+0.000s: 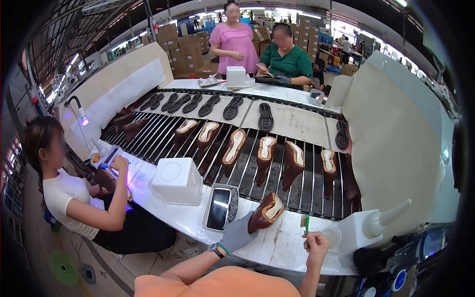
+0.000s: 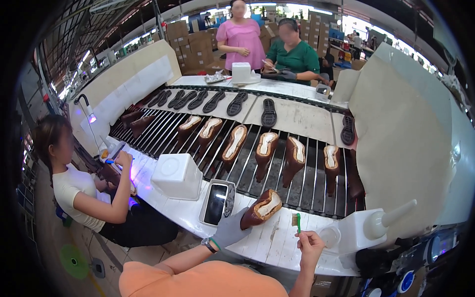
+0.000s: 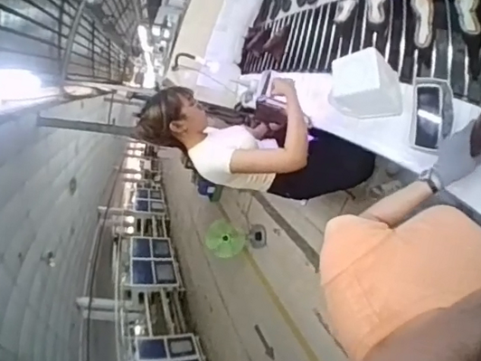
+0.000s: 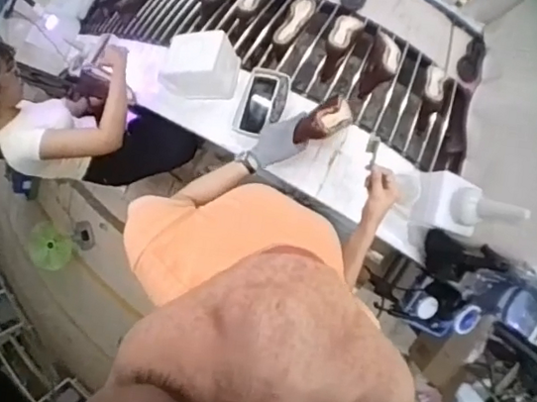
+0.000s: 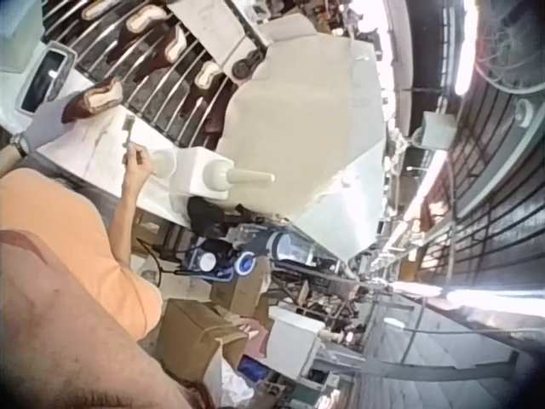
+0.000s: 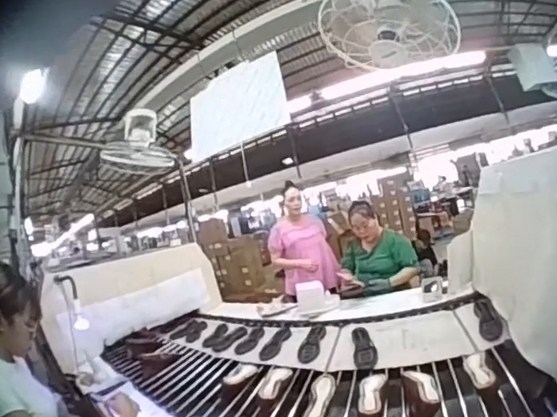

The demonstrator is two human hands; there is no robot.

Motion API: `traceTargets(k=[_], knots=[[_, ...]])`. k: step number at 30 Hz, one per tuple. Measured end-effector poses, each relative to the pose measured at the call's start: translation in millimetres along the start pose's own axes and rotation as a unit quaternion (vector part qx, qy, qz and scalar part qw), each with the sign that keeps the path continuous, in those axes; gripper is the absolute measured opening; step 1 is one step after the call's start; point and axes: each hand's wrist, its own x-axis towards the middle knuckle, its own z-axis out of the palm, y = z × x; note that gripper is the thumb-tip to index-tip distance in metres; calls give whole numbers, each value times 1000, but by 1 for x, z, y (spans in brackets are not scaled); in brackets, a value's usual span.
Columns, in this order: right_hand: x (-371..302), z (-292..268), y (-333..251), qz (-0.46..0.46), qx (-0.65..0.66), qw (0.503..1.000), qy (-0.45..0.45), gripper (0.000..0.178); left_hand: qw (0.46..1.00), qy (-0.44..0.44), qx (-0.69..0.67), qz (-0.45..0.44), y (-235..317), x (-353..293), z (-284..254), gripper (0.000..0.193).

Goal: The recorder is using a brush to apply glue to the outsole of a leather boot and then placing it on a conveyor belt.

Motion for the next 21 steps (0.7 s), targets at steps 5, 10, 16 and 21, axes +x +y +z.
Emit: traceTargets(k=[5,10,16,21], knots=[[15,18,10,-24,4,999,27,10,989,42,-129,-56,-24,20,-11,44],[42,33,22,-60,24,990,124,10,762,-36,-604,-230,-16,22,-72,29],[58,99,51,25,9,997,68,14,740,135,-646,-128,-60,21,-154,32],[57,148,85,108,-33,990,-81,20,790,391,-472,-24,-115,93,-244,23]])
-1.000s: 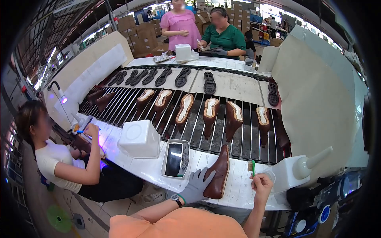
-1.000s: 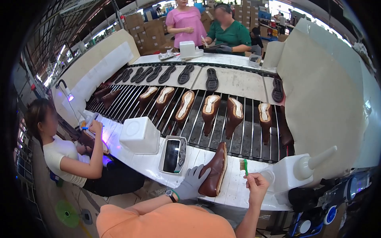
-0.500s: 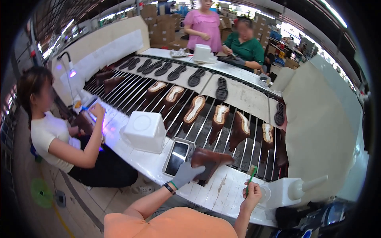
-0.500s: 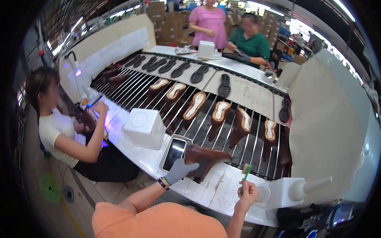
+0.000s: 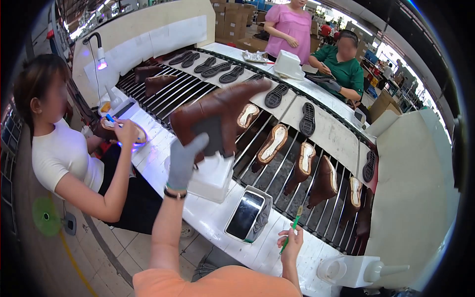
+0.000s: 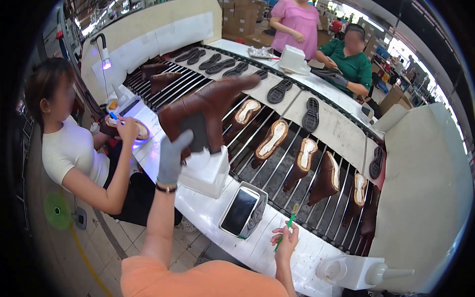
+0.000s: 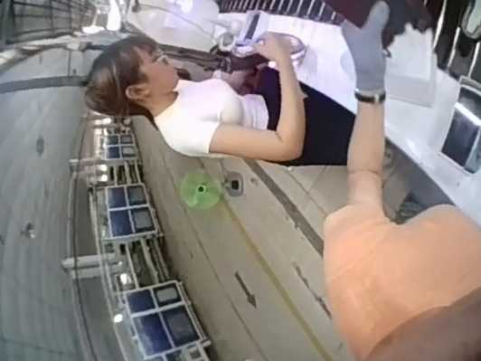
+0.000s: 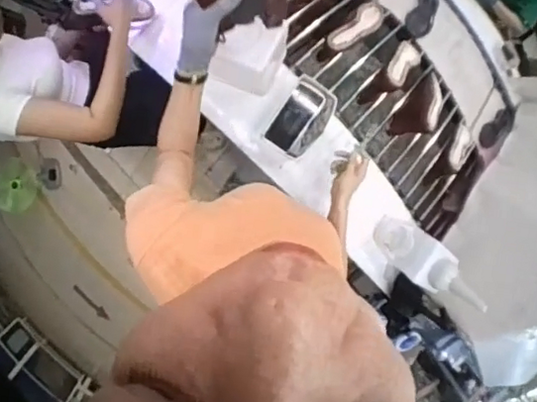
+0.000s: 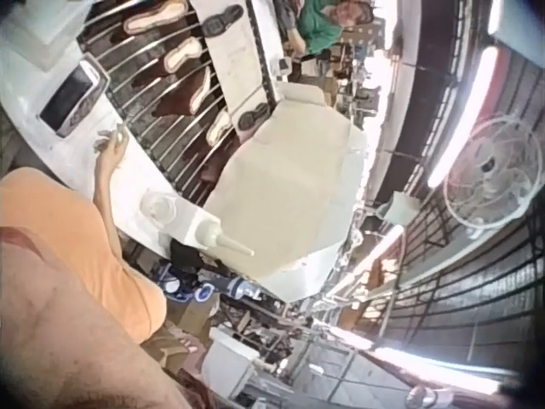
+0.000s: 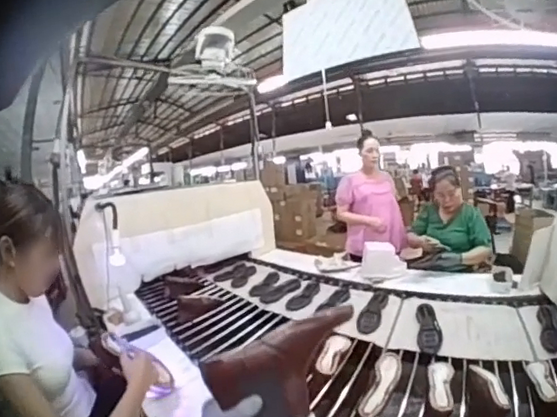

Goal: The recorder is using a brush to apply glue to the outsole of a leather boot and then placing it on a conveyor belt.

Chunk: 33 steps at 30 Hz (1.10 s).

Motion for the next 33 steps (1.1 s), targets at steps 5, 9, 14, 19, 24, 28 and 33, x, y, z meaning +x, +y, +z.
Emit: traceTargets(k=[5,9,14,19,24,28,33], knots=[[17,18,40,-74,-41,989,123,21,954,70,273,102,-41,127,-51,39],[15,19,45,-88,-34,982,166,23,886,74,440,123,-88,191,-89,45],[14,28,43,-89,-94,969,210,20,830,52,549,85,-123,243,-113,46],[12,35,31,-47,-108,967,226,23,847,5,516,131,-170,295,-129,50],[22,23,45,-51,-99,963,245,23,652,-79,751,-71,-270,320,-179,39],[21,25,37,-60,-114,964,233,26,622,-40,774,-116,-267,309,-163,31],[24,25,37,-37,-125,971,202,22,564,-102,818,-39,-255,312,-118,38]])
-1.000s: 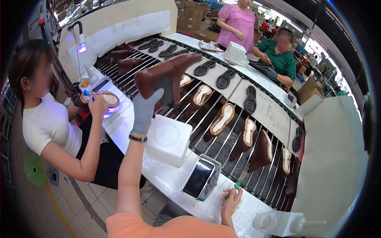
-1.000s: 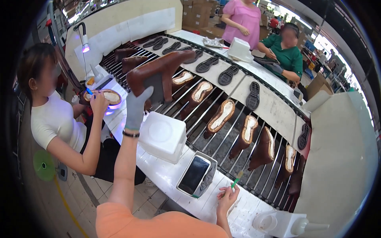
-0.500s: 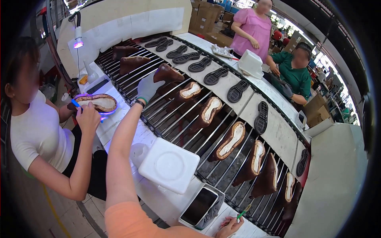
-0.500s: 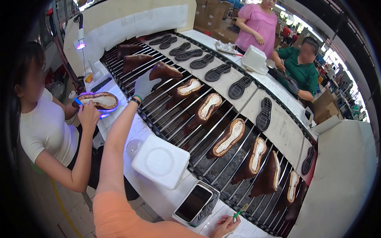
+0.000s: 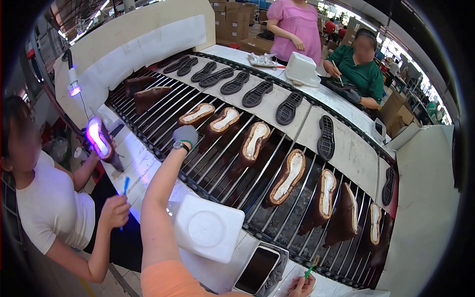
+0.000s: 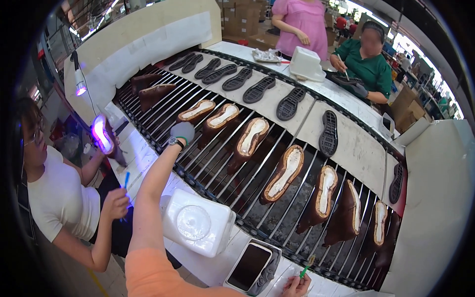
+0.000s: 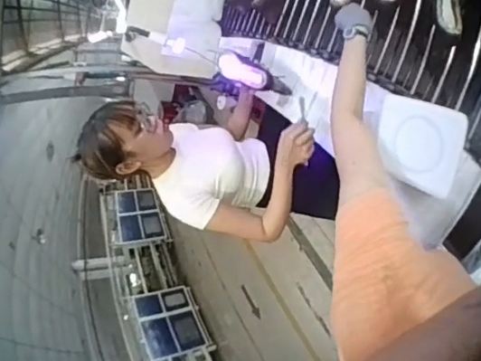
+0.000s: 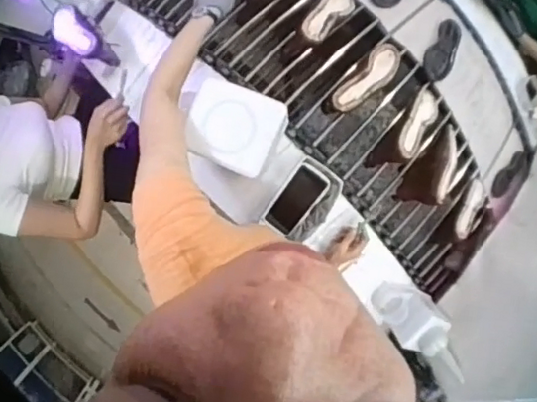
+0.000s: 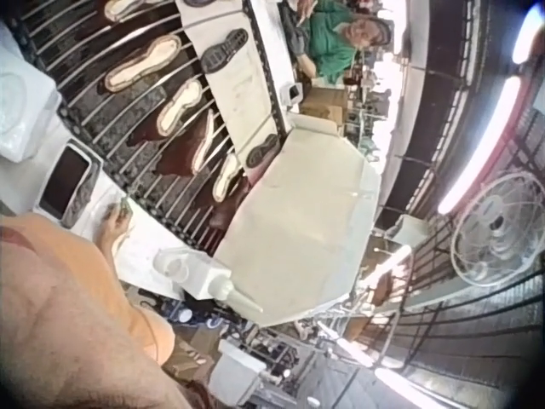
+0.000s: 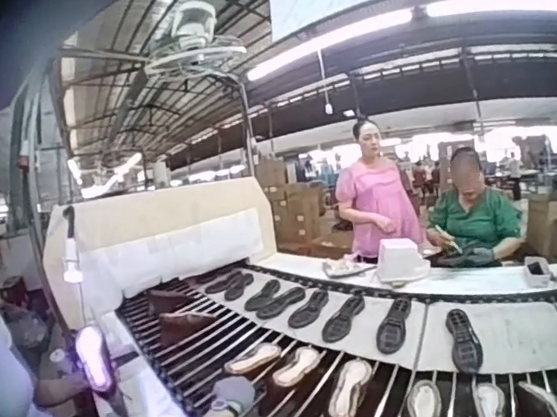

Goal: The recorder is using a brush to apply glue to the outsole of a leather boot and then placing it on a conveyor belt.

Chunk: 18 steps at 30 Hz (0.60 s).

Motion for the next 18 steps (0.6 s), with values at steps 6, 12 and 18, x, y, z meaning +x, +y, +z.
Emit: traceTargets(k=[6,12,18], knots=[[-1,-15,16,4,34,999,-4,17,956,76,-107,261,84,-11,-25,88],[0,-34,40,-21,-17,999,-26,21,976,19,-85,199,71,-11,-38,81],[7,-31,31,-75,40,995,-47,17,959,94,-196,185,64,-49,-163,65]])
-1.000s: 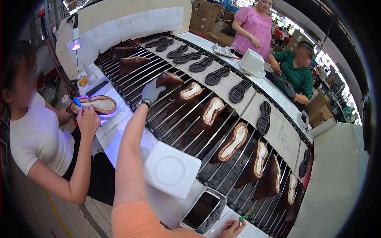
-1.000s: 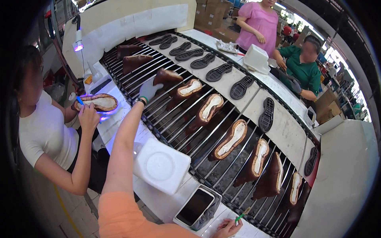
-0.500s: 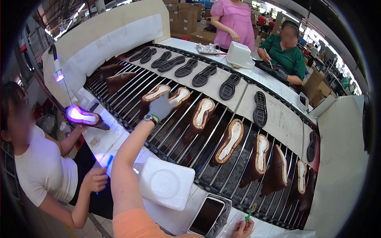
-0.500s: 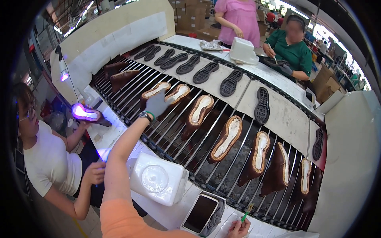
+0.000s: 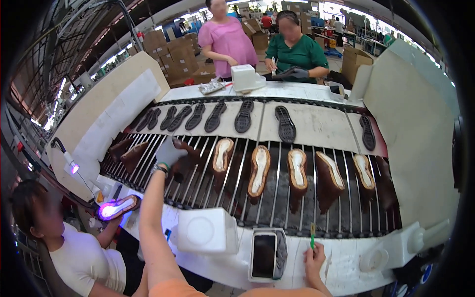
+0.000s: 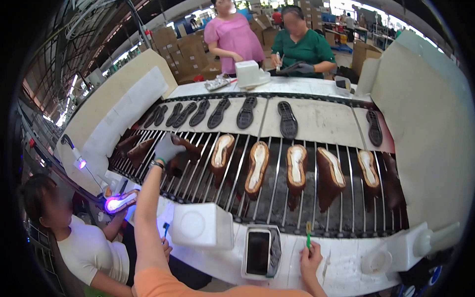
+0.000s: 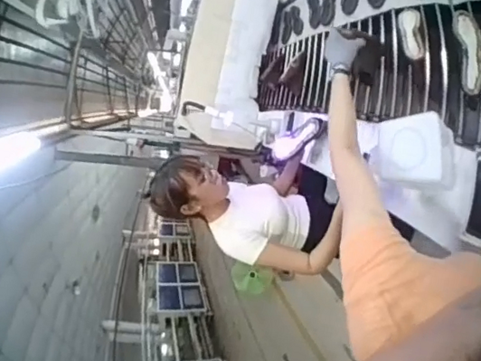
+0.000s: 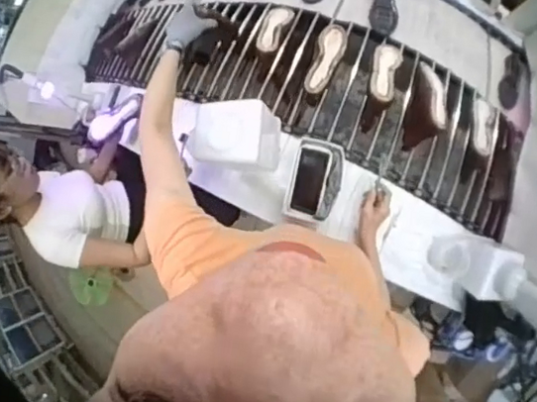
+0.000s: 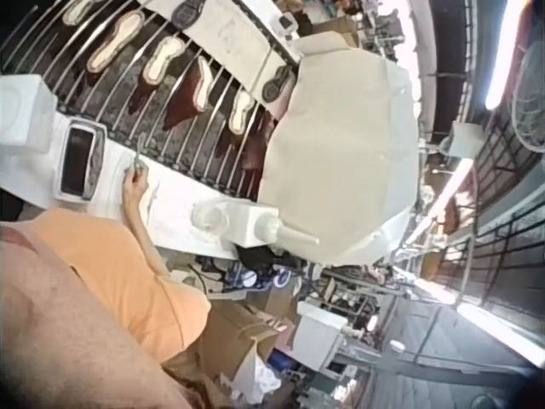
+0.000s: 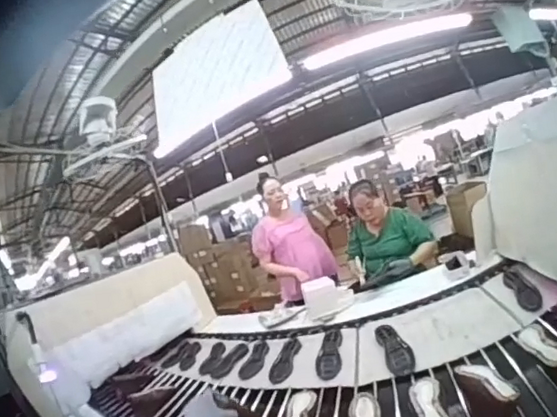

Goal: The recorder is using a brush to apply glue to the outsole of a leather boot and then placing it on a conveyor belt.

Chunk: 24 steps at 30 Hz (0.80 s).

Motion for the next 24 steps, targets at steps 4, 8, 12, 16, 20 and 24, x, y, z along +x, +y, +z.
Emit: traceTargets(k=[4,8,12,16,20,24], knots=[[8,4,2,-22,33,999,-15,18,992,65,-87,59,48,-24,-56,62],[4,-3,-14,-12,121,992,-44,17,952,162,-230,118,107,-100,-118,57],[-3,-34,-41,18,142,990,18,21,892,140,-421,80,178,-175,-124,56],[-12,-104,-85,30,78,995,63,15,827,112,-547,57,244,-272,-127,54],[-13,-176,-124,-30,10,995,92,15,833,59,-549,51,298,-340,-101,62],[-31,-255,-125,-30,-131,979,157,19,885,-3,-448,128,350,-386,-42,62]])
